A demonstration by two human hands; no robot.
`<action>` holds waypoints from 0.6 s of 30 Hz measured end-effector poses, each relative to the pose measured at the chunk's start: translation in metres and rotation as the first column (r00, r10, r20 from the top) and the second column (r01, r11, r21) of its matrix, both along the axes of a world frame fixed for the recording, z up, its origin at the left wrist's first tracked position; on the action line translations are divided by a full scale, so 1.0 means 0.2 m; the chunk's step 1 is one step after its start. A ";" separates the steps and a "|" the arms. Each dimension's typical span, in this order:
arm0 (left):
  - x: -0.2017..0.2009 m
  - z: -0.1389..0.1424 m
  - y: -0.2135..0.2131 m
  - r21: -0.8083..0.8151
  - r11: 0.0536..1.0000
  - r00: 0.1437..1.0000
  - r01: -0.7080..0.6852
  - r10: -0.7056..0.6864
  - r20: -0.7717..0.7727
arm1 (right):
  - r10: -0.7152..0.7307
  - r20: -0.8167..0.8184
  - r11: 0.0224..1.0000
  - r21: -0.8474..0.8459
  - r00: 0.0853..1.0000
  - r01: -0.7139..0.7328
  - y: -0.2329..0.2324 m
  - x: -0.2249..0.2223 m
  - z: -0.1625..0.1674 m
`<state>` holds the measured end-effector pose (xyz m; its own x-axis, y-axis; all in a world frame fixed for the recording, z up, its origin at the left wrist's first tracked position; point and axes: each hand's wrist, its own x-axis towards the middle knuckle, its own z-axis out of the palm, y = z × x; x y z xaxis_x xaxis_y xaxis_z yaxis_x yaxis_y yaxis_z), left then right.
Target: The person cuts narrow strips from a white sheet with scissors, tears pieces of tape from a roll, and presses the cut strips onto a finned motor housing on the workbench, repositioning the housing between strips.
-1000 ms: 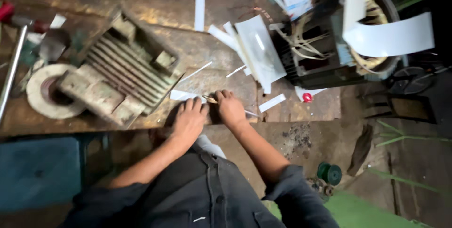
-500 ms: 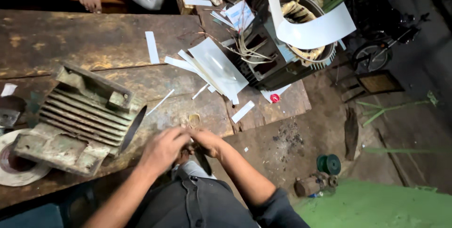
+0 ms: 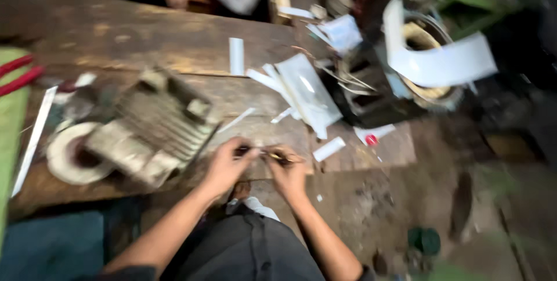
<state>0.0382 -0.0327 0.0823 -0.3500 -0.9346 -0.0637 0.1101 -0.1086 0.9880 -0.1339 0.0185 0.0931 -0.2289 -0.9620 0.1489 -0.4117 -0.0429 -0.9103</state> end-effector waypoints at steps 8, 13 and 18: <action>-0.26 -0.32 -0.23 -0.734 0.539 0.540 0.414 0.503 0.675 | -0.092 -0.282 0.987 0.102 0.955 0.125 -0.13 -0.21 -0.27; -0.26 -0.52 -0.02 -0.661 0.591 0.443 0.463 0.491 0.750 | 0.018 -0.589 0.993 0.102 0.808 0.052 -0.17 -0.26 -0.52; -0.13 -0.58 0.16 -0.661 0.666 0.580 0.347 0.401 0.709 | 0.196 -0.721 0.954 0.298 0.664 0.042 -0.08 -0.24 -0.62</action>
